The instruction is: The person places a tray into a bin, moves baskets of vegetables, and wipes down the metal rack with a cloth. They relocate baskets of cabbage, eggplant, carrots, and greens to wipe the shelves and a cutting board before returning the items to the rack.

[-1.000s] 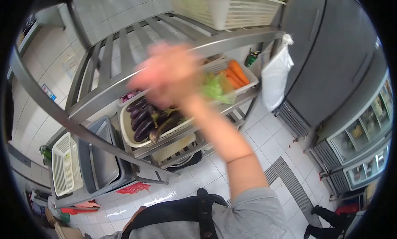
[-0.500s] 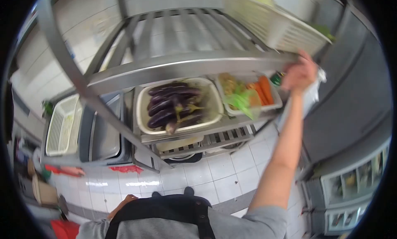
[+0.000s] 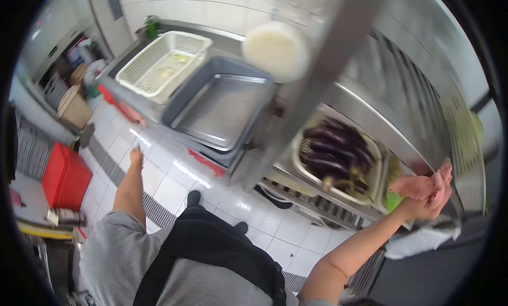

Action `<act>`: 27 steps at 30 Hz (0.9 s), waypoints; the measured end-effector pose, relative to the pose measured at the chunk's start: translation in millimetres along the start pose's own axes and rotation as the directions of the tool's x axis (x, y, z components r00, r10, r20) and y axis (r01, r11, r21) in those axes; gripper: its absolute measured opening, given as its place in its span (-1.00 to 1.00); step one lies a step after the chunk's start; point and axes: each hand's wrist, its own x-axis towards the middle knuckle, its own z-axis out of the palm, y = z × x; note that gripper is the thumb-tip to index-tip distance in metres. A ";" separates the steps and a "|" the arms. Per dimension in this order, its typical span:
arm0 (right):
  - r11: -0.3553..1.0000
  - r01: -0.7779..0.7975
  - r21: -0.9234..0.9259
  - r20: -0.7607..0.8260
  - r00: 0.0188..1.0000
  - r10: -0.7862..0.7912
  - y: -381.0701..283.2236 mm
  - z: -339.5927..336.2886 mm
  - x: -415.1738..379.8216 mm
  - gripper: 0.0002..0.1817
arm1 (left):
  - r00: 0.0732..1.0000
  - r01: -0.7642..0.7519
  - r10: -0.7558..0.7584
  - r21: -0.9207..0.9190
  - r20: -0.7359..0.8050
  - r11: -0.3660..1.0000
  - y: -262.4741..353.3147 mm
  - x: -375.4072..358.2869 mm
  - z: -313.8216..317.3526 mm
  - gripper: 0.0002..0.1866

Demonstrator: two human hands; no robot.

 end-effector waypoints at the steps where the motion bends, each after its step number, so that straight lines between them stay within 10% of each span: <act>1: 0.999 -0.010 0.037 0.000 1.000 0.010 -25.1 19.4 -1.7 -0.72 | 0.934 0.337 -0.328 -0.645 0.139 0.686 47.0 19.4 -19.7 -0.47; 4: 0.981 0.034 0.189 0.000 0.999 -0.035 -92.7 59.9 -13.4 -0.74 | 0.875 0.340 -0.413 -0.929 0.255 0.147 149.6 51.8 -69.4 -0.30; 6: 0.998 -0.005 0.058 0.015 1.000 0.004 -136.8 76.3 -52.3 -0.73 | 0.900 0.298 -0.341 -0.954 0.271 0.027 175.3 83.3 -78.5 -0.19; 8: 0.996 -0.041 -0.080 0.034 0.998 0.044 -202.7 96.8 -77.5 -0.71 | 0.918 0.310 -0.266 -0.950 0.293 0.025 201.1 93.1 -91.5 -0.11; 11: 0.893 -0.354 0.278 0.272 0.921 0.280 -332.4 139.1 -99.5 -0.63 | 0.913 0.393 -0.108 -0.919 0.393 -0.015 244.3 95.2 -117.1 0.14; 14: 0.725 -0.463 0.509 0.515 0.839 0.175 -355.9 158.3 -156.1 -0.62 | 0.820 0.572 0.007 -0.820 0.572 -0.018 278.3 88.2 -131.5 0.20; 17: 0.708 -0.614 0.350 0.820 0.566 0.085 -390.9 177.7 -180.8 -0.64 | 0.757 0.639 0.162 -0.769 0.633 0.022 296.3 84.6 -137.2 0.09; 20: 0.478 -0.877 0.060 0.881 0.271 0.387 -435.1 198.3 -192.0 -0.49 | 0.728 0.634 0.238 -0.763 0.643 0.124 294.9 95.2 -133.9 -0.02; 23: 0.710 -0.702 -0.045 0.881 0.307 0.359 -434.4 212.4 -206.0 -0.50 | 0.681 0.674 0.245 -0.721 0.690 0.160 295.1 103.1 -133.6 -0.18; 27: 0.646 -0.744 -0.171 0.873 0.189 0.449 -424.7 197.7 -204.0 -0.50 | 0.615 0.719 0.346 -0.684 0.709 0.122 283.3 120.9 -134.1 -0.24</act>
